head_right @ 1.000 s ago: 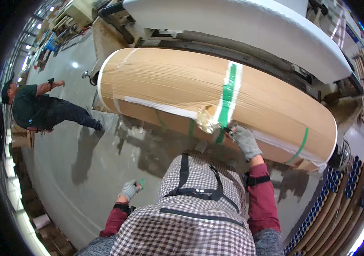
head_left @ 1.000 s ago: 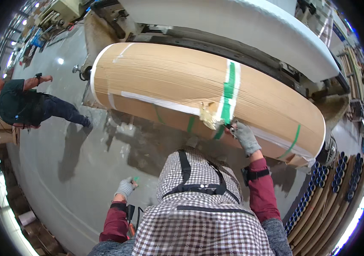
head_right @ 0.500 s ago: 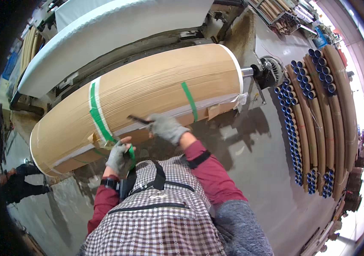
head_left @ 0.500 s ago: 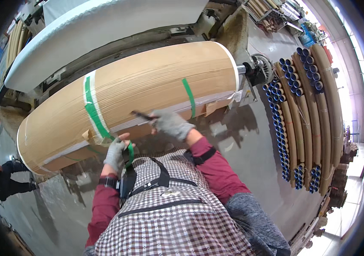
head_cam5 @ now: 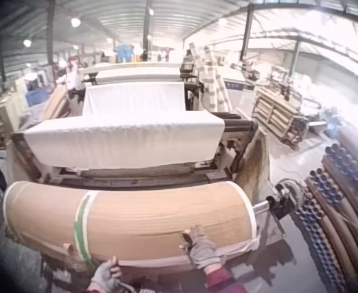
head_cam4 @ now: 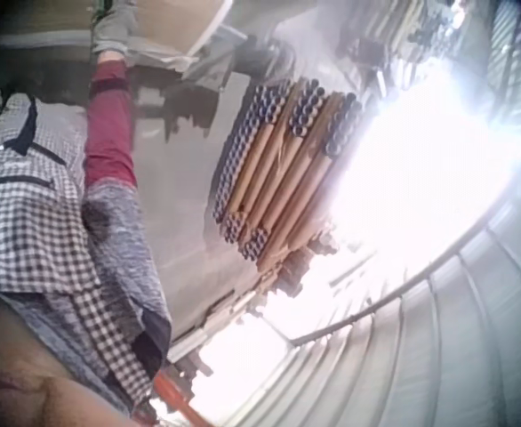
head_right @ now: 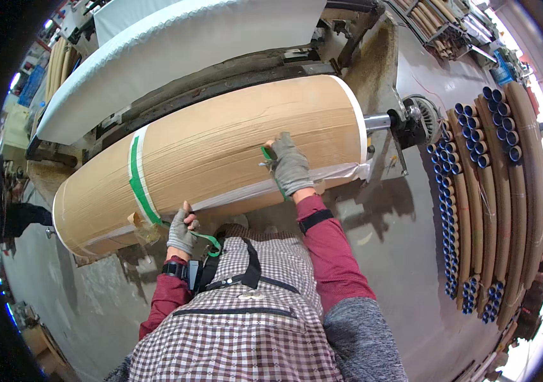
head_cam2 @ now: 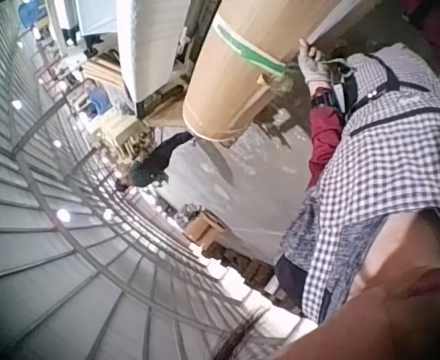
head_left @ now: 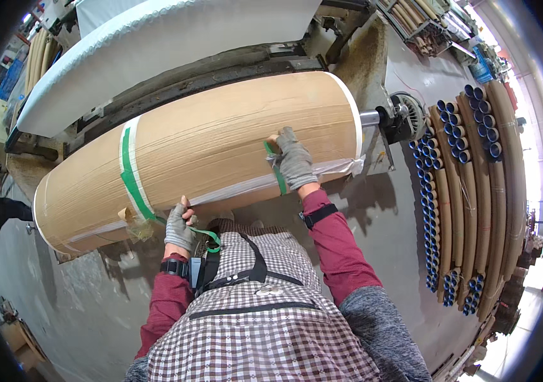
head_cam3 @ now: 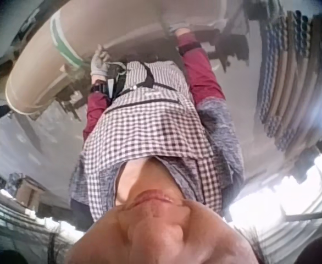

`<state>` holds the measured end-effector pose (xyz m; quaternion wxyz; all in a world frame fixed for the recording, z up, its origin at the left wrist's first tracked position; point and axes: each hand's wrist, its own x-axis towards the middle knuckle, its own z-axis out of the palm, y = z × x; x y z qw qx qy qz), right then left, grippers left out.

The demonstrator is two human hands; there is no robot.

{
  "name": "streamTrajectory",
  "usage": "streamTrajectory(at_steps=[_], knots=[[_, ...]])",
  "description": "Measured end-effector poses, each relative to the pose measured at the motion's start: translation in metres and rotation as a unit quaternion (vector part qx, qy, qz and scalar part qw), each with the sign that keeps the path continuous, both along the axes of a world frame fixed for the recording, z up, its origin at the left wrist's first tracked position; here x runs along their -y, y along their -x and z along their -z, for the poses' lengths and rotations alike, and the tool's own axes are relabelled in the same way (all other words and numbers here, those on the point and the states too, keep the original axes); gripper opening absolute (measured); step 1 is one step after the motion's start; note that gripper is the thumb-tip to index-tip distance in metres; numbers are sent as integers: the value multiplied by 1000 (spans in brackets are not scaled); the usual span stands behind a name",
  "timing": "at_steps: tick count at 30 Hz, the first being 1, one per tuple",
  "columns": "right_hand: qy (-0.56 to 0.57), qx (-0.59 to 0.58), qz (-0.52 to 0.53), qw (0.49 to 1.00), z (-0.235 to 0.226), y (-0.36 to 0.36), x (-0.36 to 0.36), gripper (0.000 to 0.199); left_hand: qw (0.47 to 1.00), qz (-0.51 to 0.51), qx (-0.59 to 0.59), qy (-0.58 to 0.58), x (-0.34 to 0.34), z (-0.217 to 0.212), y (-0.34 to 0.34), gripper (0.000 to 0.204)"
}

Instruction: Removing cardboard protective wrapping from a roll, moving it with a manual forklift, and then threading a new layer of white fabric or padding onto an industrial textile machine.

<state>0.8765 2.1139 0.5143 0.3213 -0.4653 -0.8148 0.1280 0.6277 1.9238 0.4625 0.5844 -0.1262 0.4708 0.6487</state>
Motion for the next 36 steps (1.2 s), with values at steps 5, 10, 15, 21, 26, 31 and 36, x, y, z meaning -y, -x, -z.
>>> streamTrajectory(at_steps=[5, 10, 15, 21, 26, 31, 36], knots=[[130, -13, 9, 991, -10, 0, -3, 30, 1000, 10, 15, 11, -9, -9, 2, 13], [140, 27, 19, 990, -16, 2, -10, 19, 996, 47, 1, 78, -16, -22, -2, 17], [164, 107, 38, 980, -18, 5, -19, 13, 991, 79, 7, 109, -21, -36, -5, 18], [166, 186, 27, 968, -32, 8, -22, 9, 992, 83, 0, 96, -17, -26, 3, 18], [137, 93, 24, 986, -19, 5, -19, 9, 991, 92, -16, 99, -19, -25, 5, 17], [89, 138, 32, 986, -24, 13, -22, 9, 990, 107, -28, 92, -19, -26, 8, 16], [75, 167, -25, 983, -22, -4, -30, 11, 987, 122, -38, 98, -25, -25, 10, 16]])
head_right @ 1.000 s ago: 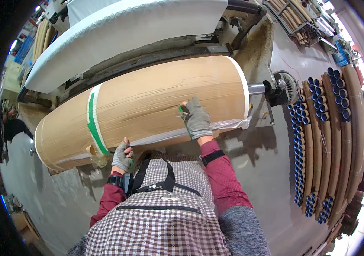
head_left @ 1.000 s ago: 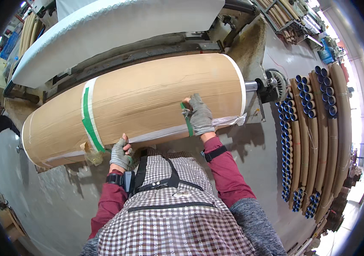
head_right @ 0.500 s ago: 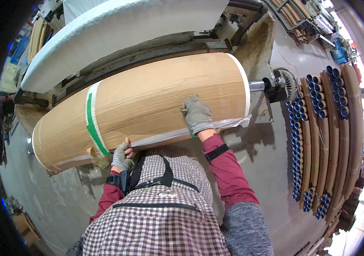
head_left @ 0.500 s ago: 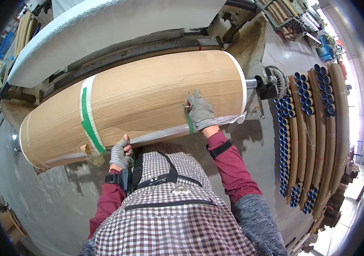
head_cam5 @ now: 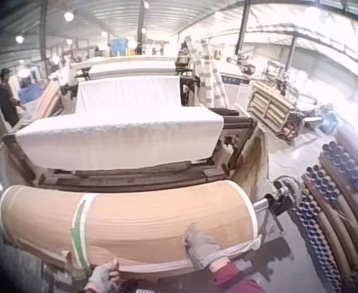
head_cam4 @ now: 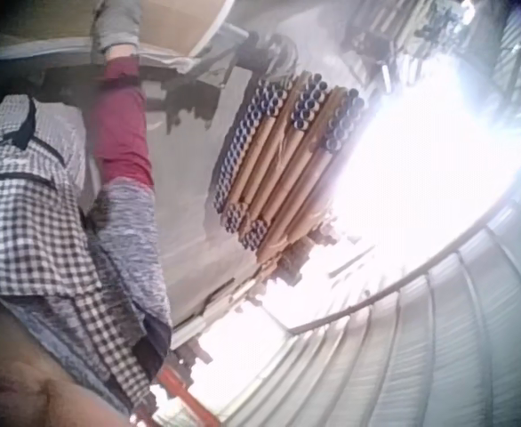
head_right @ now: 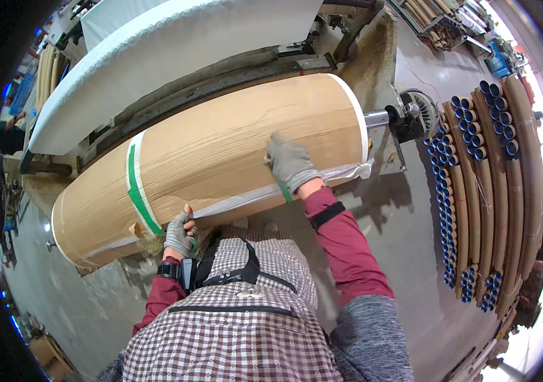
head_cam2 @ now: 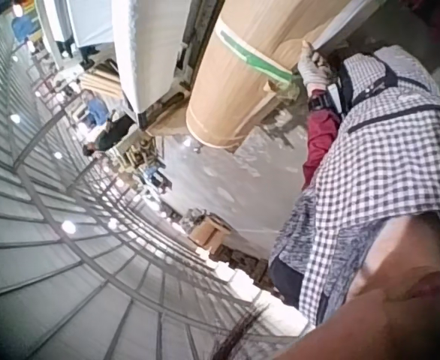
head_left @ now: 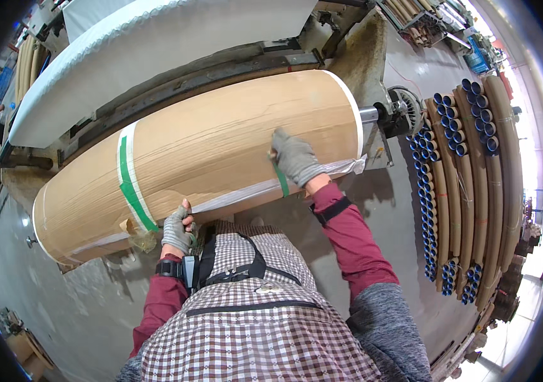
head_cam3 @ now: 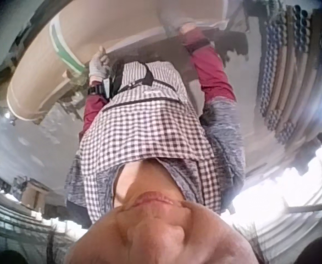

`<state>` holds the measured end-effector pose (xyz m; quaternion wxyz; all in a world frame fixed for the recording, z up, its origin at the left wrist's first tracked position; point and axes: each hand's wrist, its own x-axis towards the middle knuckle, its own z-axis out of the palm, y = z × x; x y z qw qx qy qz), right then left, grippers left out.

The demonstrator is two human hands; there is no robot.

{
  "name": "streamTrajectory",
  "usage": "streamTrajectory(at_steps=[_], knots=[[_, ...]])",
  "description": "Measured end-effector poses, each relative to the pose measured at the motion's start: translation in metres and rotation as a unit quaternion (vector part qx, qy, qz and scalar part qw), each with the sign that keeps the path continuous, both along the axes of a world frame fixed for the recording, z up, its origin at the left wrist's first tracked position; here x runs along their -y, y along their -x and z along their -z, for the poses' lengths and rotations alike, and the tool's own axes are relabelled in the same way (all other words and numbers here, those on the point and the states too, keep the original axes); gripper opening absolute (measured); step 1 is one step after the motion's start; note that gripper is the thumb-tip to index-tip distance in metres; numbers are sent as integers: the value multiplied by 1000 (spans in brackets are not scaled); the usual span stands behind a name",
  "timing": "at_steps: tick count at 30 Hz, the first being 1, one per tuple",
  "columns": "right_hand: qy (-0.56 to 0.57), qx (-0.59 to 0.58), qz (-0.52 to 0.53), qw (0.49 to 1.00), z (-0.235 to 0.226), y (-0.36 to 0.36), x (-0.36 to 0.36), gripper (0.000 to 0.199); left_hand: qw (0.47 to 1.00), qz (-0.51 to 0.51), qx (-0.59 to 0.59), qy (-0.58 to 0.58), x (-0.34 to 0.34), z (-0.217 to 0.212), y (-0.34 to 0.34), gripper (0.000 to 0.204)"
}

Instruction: Removing cardboard protective wrapping from a roll, moving it with a manual forklift, and then threading a new layer of white fabric or padding onto an industrial textile machine.

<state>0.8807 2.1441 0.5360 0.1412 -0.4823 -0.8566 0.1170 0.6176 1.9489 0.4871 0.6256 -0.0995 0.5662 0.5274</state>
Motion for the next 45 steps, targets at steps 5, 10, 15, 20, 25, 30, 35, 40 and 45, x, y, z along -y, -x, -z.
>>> streamTrajectory(at_steps=[5, 10, 15, 20, 25, 30, 35, 40, 45], knots=[[172, 67, -100, 978, -21, -42, 69, 9, 1000, 2, -7, 17, -6, -13, 9, 17], [310, 177, -16, 934, -1, -133, 182, 12, 999, -9, -34, 33, -34, -54, 22, 20], [351, 193, 308, 863, 32, -235, 307, 23, 984, -46, -158, -70, -92, -75, 59, 22], [362, 84, 561, 740, 22, -252, 353, 28, 967, -25, -231, -104, -152, -135, 73, 26], [245, 50, 638, 728, 22, -256, 332, 28, 964, 3, -129, -233, -197, -156, 99, 18], [149, 26, 648, 747, 28, -327, 287, 25, 951, 6, -202, -233, -180, -161, 76, 15], [71, 47, 670, 737, 62, -434, 211, 28, 961, -49, -182, -201, -142, -147, 40, 25], [203, 54, 650, 730, 86, -478, 84, 36, 933, -158, -319, -52, -115, -118, 1, 29], [27, 277, 223, 934, 197, -561, -7, 20, 970, -91, -225, 35, -109, -41, -13, 35]])
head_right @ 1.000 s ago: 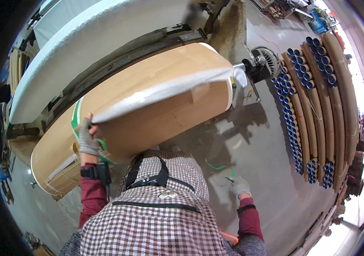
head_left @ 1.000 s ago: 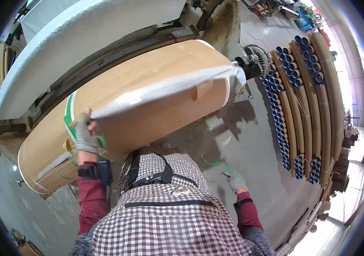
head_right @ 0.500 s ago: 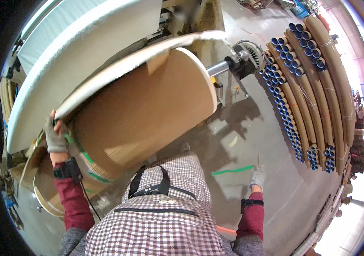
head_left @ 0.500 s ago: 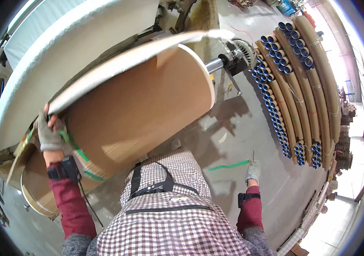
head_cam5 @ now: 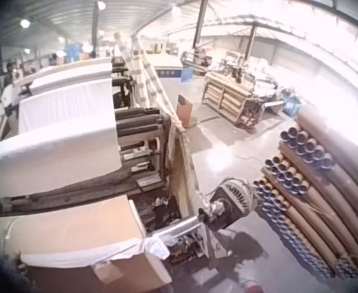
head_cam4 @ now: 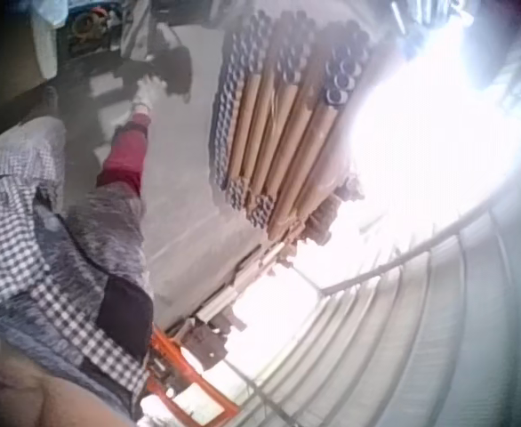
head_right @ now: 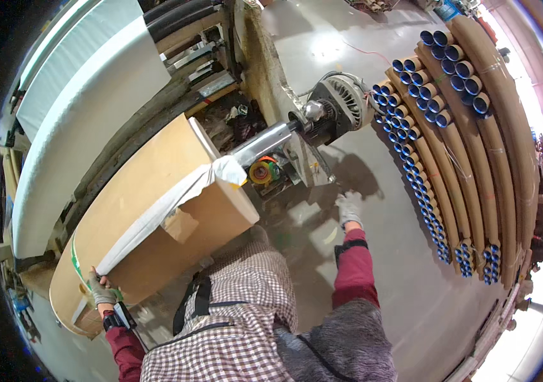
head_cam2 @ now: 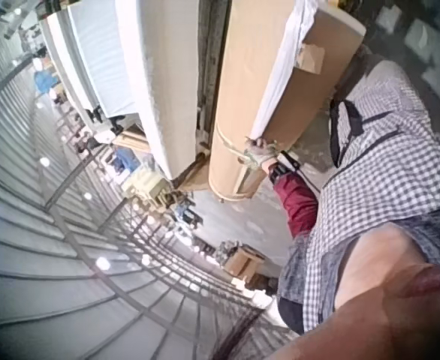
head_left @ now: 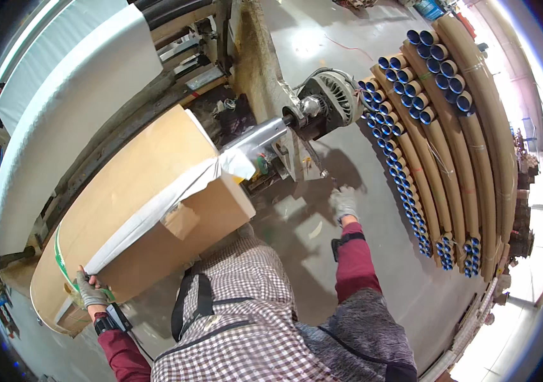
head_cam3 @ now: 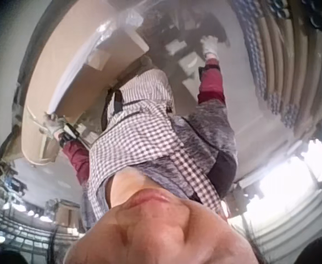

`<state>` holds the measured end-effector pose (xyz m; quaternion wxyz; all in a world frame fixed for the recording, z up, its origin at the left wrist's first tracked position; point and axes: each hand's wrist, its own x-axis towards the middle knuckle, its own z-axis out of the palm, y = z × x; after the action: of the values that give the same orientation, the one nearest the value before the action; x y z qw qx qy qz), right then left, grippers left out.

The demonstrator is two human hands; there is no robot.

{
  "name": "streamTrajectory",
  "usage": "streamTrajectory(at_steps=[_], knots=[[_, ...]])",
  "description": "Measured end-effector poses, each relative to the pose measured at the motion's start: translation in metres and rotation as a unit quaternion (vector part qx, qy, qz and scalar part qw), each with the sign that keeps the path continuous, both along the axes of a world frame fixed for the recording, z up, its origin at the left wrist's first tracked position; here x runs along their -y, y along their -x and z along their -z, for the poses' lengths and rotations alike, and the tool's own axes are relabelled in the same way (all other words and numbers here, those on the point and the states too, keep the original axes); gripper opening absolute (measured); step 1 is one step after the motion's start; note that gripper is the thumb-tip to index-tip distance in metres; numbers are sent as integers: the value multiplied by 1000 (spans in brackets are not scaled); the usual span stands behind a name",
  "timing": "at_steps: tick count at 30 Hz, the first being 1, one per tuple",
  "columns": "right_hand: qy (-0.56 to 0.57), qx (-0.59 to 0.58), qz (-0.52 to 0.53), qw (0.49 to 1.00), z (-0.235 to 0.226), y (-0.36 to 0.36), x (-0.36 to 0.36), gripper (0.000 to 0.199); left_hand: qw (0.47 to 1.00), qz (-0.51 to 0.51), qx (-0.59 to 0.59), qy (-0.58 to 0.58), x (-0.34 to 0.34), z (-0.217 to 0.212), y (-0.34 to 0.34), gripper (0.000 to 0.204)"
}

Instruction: Removing cardboard protective wrapping from a roll, moving it with a manual forklift, and then threading a new layer of white fabric or padding onto an industrial textile machine.

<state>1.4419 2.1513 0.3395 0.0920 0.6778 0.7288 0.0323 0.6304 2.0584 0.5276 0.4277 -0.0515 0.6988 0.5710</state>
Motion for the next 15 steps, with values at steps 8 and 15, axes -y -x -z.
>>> streamTrajectory(at_steps=[8, 15], knots=[[-31, -312, 325, 892, -26, 93, -147, 23, 974, -50, -112, 192, 5, 35, -5, 28], [-115, -417, 280, 857, 25, 72, -171, 19, 961, -55, -185, 198, 30, 32, 21, 29]])
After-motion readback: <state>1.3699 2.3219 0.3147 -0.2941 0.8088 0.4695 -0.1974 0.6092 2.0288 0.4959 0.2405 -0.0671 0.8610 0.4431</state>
